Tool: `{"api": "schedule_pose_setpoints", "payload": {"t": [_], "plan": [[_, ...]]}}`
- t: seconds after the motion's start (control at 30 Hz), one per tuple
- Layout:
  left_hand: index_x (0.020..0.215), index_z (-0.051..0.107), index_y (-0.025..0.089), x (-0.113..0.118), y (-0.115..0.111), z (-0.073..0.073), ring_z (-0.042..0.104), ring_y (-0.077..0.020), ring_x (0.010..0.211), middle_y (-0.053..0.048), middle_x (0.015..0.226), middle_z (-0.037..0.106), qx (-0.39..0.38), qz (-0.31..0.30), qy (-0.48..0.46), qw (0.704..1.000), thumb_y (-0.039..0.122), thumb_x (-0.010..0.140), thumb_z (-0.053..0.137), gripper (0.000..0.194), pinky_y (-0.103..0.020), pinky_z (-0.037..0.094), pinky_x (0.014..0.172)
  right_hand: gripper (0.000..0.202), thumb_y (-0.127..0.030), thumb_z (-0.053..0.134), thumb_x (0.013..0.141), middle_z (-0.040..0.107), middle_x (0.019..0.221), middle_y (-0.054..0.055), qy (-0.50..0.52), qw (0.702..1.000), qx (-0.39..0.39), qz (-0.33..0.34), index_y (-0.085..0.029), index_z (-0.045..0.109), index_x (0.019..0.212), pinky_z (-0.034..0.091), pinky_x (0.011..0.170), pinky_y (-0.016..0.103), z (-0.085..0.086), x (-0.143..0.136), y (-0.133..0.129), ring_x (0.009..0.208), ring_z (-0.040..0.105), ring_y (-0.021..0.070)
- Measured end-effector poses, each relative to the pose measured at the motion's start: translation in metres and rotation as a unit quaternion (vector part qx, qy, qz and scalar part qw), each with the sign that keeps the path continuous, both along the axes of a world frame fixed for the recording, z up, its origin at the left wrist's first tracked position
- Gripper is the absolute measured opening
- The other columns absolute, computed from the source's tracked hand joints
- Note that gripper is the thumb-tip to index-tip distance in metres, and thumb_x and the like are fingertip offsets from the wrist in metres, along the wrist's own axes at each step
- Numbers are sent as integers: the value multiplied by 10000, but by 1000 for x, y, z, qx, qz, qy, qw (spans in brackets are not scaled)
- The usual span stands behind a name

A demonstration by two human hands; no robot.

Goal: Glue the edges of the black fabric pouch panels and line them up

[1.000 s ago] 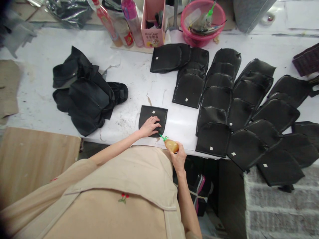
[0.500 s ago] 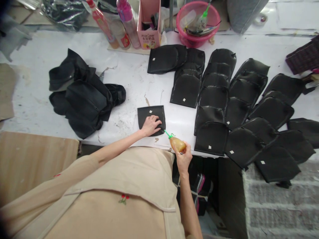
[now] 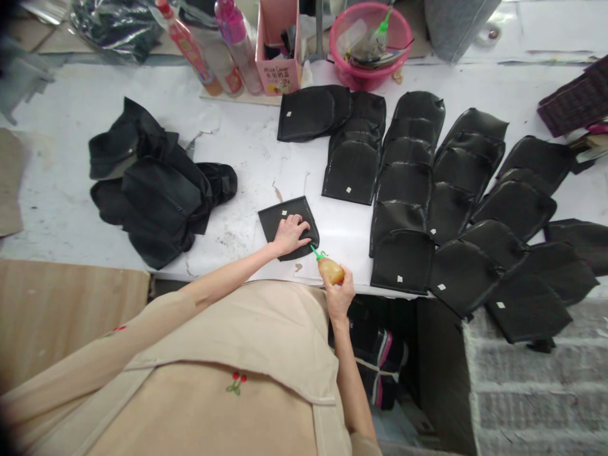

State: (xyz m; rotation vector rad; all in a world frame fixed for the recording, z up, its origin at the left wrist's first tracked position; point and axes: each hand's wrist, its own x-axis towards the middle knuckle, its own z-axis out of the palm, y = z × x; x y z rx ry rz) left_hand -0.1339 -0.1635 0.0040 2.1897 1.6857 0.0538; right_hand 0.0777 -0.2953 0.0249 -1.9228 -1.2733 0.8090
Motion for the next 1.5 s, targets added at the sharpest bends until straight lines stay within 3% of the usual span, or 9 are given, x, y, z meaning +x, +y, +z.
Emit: {"api": "schedule_pose_setpoints", "payload": {"t": [0.47,0.67,1.0,1.5], "plan": [[1286,612,266,-27,7,11,477,-325,1210,-135,1349,512,-56,-120,-9,991,451,814,763,528,-421,450,895,549,-614,651,846,690,1120,117,-74,996,35,41,-190,608,1191,533,901,430,2,4,-3,1005,661,273],[1299,610,265,-20,1,7,459,-342,1227,-148,1372,495,-31,-90,8,995,429,854,721,486,-434,442,898,557,-623,624,865,689,1117,130,-94,994,41,40,-178,607,1199,528,899,427,4,2,2,1024,656,281],[1301,589,277,-14,2,13,455,-308,1227,-124,1369,490,-46,-69,31,996,442,870,709,477,-402,425,897,550,-610,630,869,707,1093,127,-114,991,47,44,-167,618,1195,539,878,415,5,4,-1,1009,674,283],[1324,597,272,-4,4,12,460,-304,1232,-127,1380,504,-43,-20,34,998,442,863,724,507,-415,425,922,575,-650,645,837,713,1090,112,-90,994,28,56,-186,624,1175,531,889,401,8,-5,-6,994,677,272]]}}
